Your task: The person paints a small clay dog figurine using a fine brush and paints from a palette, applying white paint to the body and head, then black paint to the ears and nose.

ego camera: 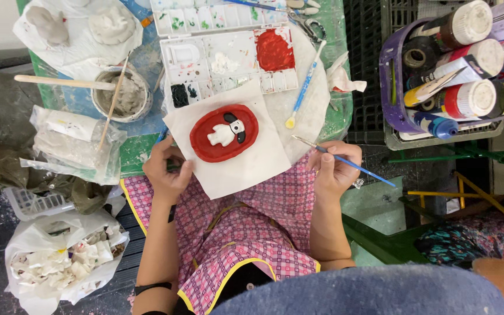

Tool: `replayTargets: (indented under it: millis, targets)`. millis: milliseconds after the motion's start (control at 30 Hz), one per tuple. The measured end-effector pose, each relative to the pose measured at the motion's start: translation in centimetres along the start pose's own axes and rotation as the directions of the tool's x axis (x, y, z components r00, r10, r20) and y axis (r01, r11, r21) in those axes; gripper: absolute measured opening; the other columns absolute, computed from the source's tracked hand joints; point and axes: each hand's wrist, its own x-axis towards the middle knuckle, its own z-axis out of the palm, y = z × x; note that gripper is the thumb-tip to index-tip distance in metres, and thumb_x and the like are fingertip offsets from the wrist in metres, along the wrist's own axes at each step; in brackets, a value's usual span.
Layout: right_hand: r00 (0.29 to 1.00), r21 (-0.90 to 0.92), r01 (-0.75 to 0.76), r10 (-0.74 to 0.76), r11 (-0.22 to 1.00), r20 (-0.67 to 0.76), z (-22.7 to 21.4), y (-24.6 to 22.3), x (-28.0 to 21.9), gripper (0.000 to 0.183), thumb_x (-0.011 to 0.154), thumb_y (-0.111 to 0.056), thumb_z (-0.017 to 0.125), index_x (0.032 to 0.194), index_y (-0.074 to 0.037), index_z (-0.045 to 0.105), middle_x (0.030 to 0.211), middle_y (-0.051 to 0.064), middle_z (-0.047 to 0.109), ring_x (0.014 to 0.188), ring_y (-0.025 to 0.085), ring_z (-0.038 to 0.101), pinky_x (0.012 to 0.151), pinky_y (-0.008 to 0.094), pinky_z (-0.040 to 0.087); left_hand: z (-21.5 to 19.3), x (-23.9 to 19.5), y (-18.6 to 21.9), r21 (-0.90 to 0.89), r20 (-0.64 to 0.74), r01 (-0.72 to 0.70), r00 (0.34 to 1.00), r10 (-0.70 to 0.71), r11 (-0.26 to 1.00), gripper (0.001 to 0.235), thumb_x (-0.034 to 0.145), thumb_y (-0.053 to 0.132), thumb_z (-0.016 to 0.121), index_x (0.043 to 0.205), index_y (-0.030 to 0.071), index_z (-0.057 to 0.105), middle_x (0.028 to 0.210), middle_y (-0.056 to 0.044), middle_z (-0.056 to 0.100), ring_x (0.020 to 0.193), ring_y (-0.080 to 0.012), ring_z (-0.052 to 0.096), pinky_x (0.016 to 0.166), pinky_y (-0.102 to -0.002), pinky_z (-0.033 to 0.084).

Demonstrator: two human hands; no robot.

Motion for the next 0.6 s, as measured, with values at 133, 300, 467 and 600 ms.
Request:
replayTargets:
  millis: [133, 300, 467, 600]
  targets:
    - [0.999, -0.031, -0.033, 0.034, 0.999, 0.041, -0.2, -0.9, -0.6, 0.027, 0.108, -0.022, 0.066, 0.114, -0.005, 0.047, 0.101, 0.015, 0.063, 0.065, 0.017, 0.064, 0.057, 0.025, 0.047, -0.3, 0.0, 0.4, -0.016, -0.002, 0.028, 1.000, -0.028, 0.999, 0.041, 0.096, 0.013, 0.070, 0.134, 0.003, 0.059, 0.082, -0.006, 0.070, 0.071, -0.0113, 0.066, 0.068, -0.026, 0.052]
    - [0.989, 0.055, -0.055, 0.047, 0.997, 0.141, -0.5, -1.5, -0.6, 0.031, 0.111, -0.034, 0.055, 0.117, -0.004, 0.050, 0.106, 0.017, 0.067, 0.067, 0.016, 0.067, 0.059, 0.024, 0.047, -0.9, -0.2, 3.0, 0.036, 0.012, 0.034, 0.999, -0.034, 0.999, 0.038, 0.098, 0.006, 0.066, 0.135, 0.001, 0.063, 0.088, -0.008, 0.074, 0.078, -0.0116, 0.071, 0.072, -0.026, 0.056]
    - [0.995, -0.058, -0.084, 0.086, 0.995, 0.043, -0.8, -1.3, -1.7, 0.028, 0.113, -0.031, 0.058, 0.114, -0.005, 0.045, 0.090, 0.013, 0.062, 0.061, 0.015, 0.058, 0.054, 0.025, 0.044, -2.3, -1.6, 6.1, 0.083, 0.011, 0.138, 0.990, -0.139, 0.987, 0.036, 0.094, 0.003, 0.068, 0.130, 0.002, 0.066, 0.085, -0.007, 0.076, 0.069, -0.0114, 0.070, 0.064, -0.027, 0.055]
    - [0.980, 0.052, -0.198, 0.198, 0.979, -0.002, -0.2, -1.0, -0.9, 0.020, 0.115, -0.026, 0.051, 0.115, -0.006, 0.047, 0.092, 0.012, 0.062, 0.060, 0.014, 0.057, 0.053, 0.024, 0.041, -4.6, -3.1, 7.3, 0.151, -0.025, 0.074, 0.997, -0.071, 0.986, 0.025, 0.096, 0.003, 0.070, 0.121, 0.003, 0.070, 0.086, -0.006, 0.076, 0.074, -0.0137, 0.073, 0.071, -0.026, 0.056]
